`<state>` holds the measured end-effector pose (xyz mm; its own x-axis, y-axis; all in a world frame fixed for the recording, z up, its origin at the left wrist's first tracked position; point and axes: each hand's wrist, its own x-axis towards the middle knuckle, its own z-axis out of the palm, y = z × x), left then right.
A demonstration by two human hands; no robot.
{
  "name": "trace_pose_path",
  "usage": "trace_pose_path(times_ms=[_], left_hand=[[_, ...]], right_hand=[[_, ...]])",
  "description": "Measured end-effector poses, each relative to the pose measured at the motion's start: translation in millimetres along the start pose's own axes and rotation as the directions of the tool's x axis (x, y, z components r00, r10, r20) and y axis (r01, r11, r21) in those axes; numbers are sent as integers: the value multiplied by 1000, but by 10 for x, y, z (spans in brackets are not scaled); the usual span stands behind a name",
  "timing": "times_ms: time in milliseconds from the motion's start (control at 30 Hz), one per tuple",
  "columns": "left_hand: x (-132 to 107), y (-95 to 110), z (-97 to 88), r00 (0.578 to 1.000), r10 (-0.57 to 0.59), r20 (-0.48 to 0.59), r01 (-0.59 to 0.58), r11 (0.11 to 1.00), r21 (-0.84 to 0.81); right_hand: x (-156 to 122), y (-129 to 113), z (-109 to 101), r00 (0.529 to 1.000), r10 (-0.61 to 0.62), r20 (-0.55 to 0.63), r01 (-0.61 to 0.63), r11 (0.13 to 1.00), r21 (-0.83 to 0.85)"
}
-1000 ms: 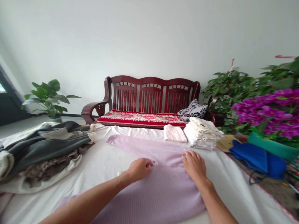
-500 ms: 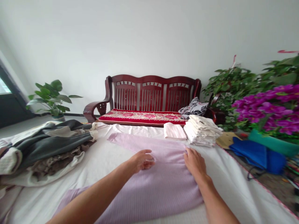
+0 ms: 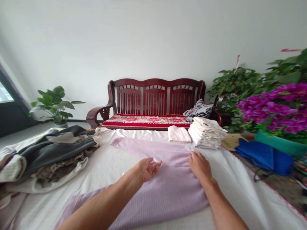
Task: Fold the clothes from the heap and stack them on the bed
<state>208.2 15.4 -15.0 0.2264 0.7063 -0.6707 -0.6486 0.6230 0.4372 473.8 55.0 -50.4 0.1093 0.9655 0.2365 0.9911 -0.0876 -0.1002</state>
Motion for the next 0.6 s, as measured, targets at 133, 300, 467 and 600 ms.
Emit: trace_pose_path(times_ms=[133,300,467,600], left_hand=[[-110,-61,-12,1000,-31,-3,31,999,12],[-110,-20,70,993,-96,72,88,991,98],[-37,71,104,995,-62,82,39,964,263],[-9,143,54,998,-8,69,-26,882,471]], right_hand=[[8,5,11,1000,-2,5,2,1000,11],[-1,-9,3,1000,5,6,-5,1000,19],[-23,-36,-43,1000,5,-7,-5,1000,12],[-27,-35,-47,1000,2,-17,-2,1000,14]])
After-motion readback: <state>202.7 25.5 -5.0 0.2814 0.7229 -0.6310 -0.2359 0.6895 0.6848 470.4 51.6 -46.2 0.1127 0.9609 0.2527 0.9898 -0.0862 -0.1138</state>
